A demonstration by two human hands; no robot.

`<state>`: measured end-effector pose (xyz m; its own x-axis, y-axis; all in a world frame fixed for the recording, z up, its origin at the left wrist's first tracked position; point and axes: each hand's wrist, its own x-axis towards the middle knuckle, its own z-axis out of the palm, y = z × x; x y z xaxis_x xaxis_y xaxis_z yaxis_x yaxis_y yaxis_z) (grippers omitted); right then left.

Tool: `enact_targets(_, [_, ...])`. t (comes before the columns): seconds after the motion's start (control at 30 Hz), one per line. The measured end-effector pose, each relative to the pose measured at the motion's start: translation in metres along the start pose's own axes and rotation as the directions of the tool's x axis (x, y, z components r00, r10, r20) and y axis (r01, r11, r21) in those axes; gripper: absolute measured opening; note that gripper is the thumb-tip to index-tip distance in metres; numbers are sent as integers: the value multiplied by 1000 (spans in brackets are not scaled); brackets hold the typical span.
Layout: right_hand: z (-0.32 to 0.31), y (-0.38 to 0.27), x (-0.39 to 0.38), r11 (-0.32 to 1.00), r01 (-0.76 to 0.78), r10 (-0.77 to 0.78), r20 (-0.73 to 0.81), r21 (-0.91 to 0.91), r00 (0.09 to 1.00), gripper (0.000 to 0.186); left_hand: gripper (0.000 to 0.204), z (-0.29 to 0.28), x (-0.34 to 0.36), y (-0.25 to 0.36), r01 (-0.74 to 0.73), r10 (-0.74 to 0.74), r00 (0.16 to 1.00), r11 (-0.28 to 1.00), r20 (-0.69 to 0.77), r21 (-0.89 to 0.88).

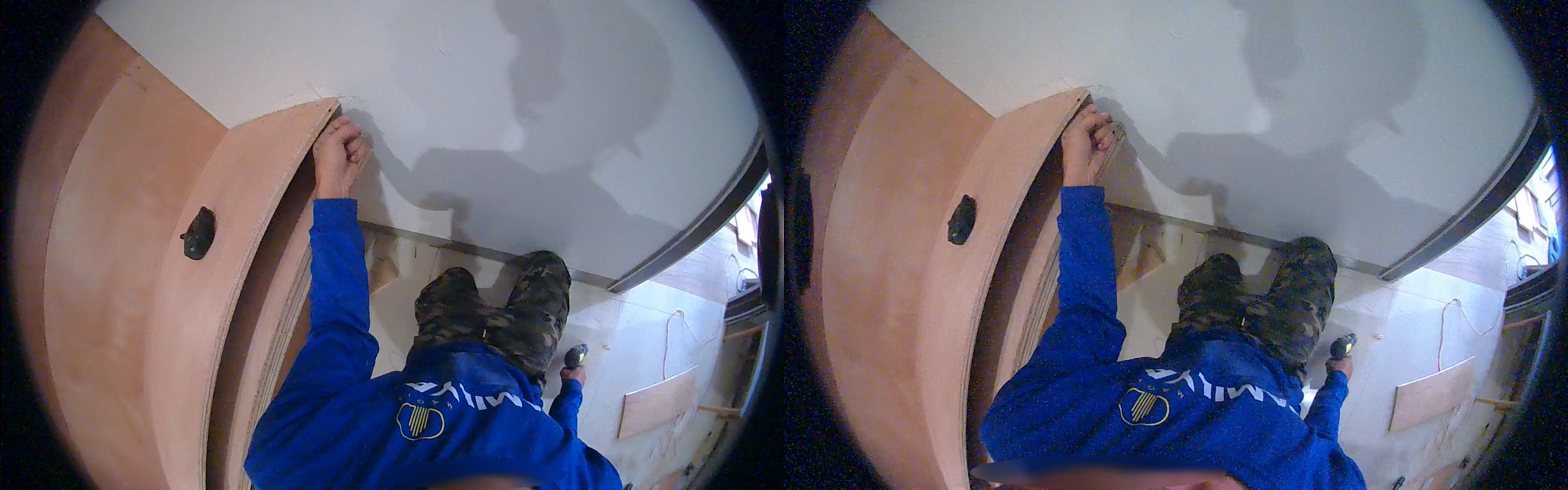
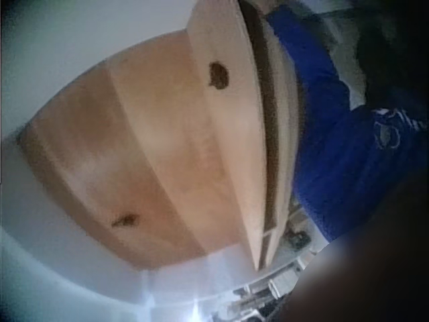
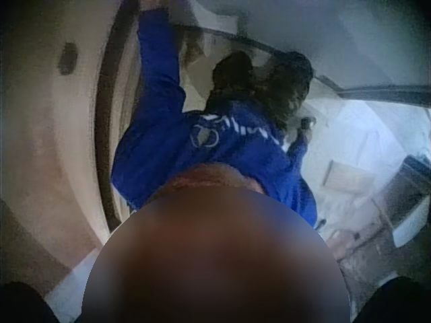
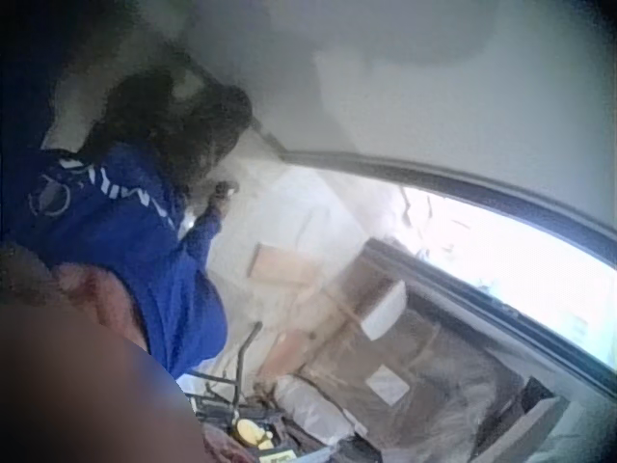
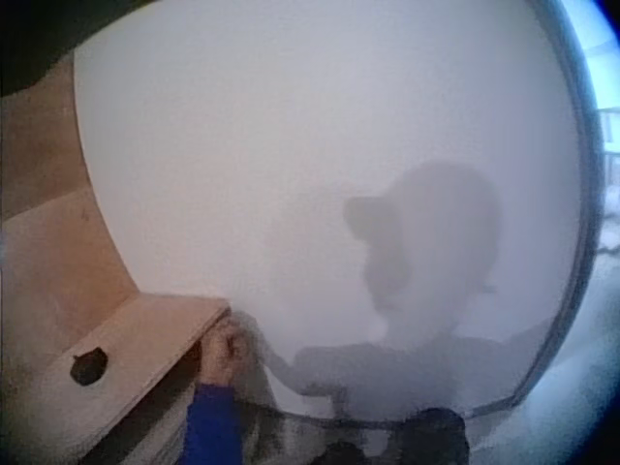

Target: The person measures a curved wooden panel with a tape measure, then uses a cordless drill to drive screws into the panel to attach it to a wall. The person repeats measuring and drilling steps to secure the panel in place.

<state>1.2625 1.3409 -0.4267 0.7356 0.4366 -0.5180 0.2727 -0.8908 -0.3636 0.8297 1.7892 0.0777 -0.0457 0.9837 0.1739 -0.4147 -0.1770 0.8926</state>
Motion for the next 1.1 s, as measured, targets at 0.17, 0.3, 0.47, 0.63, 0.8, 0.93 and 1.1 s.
enact_targets(0.17, [17, 5, -2, 999, -43, 43, -11, 14, 999, 42, 23, -13, 11, 8, -58, 58, 995, 998, -83, 11])
enact_targets(0.3, [22, 19, -4, 999, -15, 15, -2, -44, 1000, 47, 21, -12, 14, 3, -73, 72, 990, 997, -123, -2])
enact_targets(0.47, [27, 33, -11, 996, -58, 66, 113, -69, 991, 56, 20, -7, 4, 7, -89, 91, 993, 996, -70, 30])
enact_targets(0.63, [56, 44, -13, 996, -56, 65, 134, -65, 989, 76, 20, 1, -16, -4, -88, 91, 996, 991, -23, 97])
enact_targets(0.8, [85, 49, -2, 990, -54, 70, 123, -130, 990, 71, 28, -10, -109, -94, 265, -302, 944, 935, 136, 233])
enact_targets(0.93, [84, 50, -2, 996, -41, 50, 119, -73, 992, 75, 26, -44, -194, -160, 583, -598, 791, 801, 131, 137])
enact_targets(1.1, [41, 42, -9, 934, -60, 84, -51, 353, 995, 43, 21, -65, -240, -178, 681, -688, 725, 713, -15, 168])
